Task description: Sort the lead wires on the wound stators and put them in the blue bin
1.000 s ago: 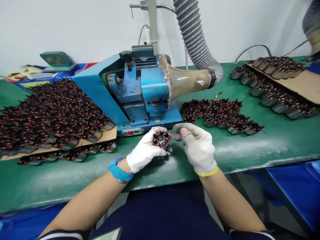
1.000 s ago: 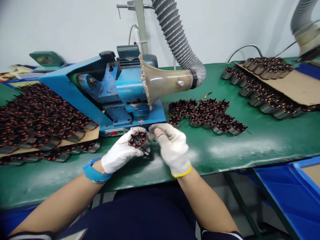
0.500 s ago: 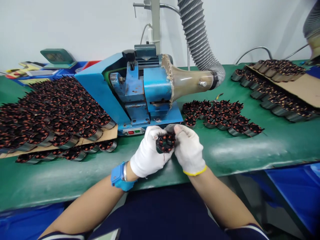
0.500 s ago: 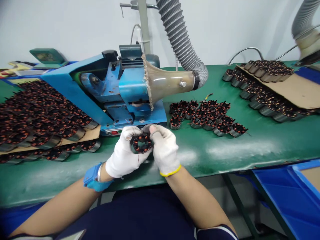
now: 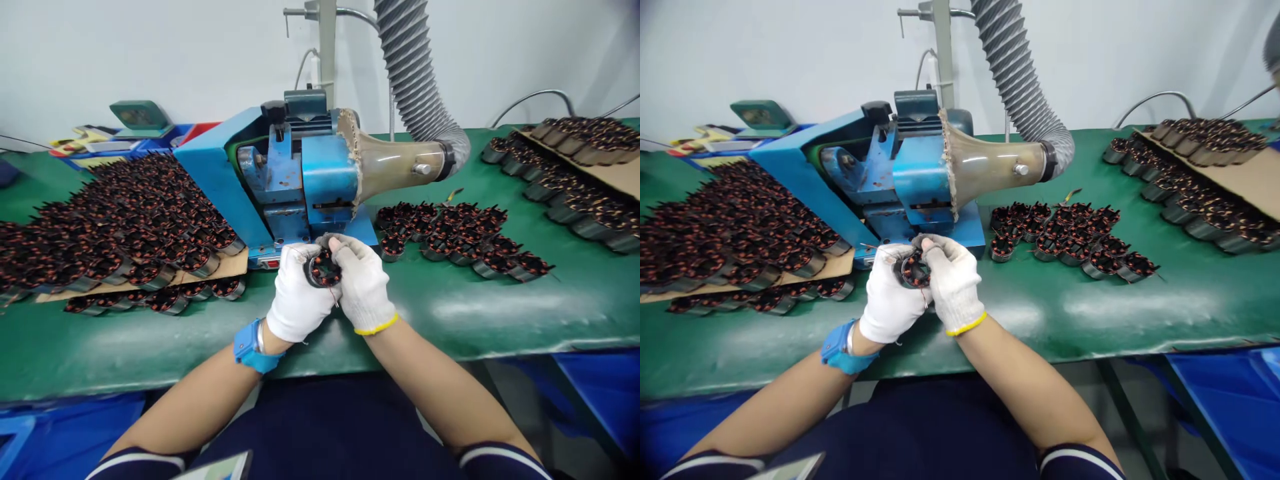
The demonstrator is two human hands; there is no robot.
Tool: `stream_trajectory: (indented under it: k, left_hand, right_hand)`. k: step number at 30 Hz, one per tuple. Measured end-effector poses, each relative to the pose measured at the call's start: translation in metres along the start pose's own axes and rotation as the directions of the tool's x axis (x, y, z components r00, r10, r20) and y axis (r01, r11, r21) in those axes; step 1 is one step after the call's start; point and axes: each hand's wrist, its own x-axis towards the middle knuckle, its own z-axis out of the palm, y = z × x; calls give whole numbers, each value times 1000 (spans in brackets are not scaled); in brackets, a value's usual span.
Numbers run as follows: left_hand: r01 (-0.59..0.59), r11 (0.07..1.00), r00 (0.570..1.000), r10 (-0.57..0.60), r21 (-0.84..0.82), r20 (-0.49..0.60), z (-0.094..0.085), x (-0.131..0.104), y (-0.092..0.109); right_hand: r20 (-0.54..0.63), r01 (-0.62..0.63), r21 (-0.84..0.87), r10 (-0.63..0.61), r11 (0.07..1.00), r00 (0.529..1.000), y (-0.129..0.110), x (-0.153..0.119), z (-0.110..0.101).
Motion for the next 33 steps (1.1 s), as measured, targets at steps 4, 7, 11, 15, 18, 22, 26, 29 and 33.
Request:
stream_trajectory:
  k: [4,7,11,15,18,22,26,29,33]
  left_hand:
    - [97,995,994,-95,40,-45,4,10,-5]
    - [109,993,993,-106,55,-60,8,21,-7]
    - [83,995,995,-79,59,-61,12,32,-7]
    - [39,997,997,-34,60,-75,14,38,-4]
    - [35,998,997,-32,48,-64,16,39,-2]
    - [43,998,997,-40,37,-65,17,39,-1]
    - [52,998,997,-49,45,-66,18,39,-1]
    - [58,997,997,-55,48,-55,17,40,-1]
    - [58,998,997,-56,34,-51,17,40,-2]
  right_hand:
    - [-1,1,-13,-1,1000,1000,3,26,9]
    - [-24,40,-43,-41,998,999,5,40,12]
    - [-50,94,-64,-97,994,994,1,47,14]
    - [-81,106,-7,-106,994,991,-5,47,16]
    - [-109,100,26,-96,995,989,-7,47,17]
    - [-120,110,10,-108,994,987,-6,48,16]
    - [-123,119,-8,-119,993,985,-5,50,15]
    - [-135,123,-24,-125,992,983,-5,50,15]
    - [-130,136,-48,-141,990,981,-5,48,15]
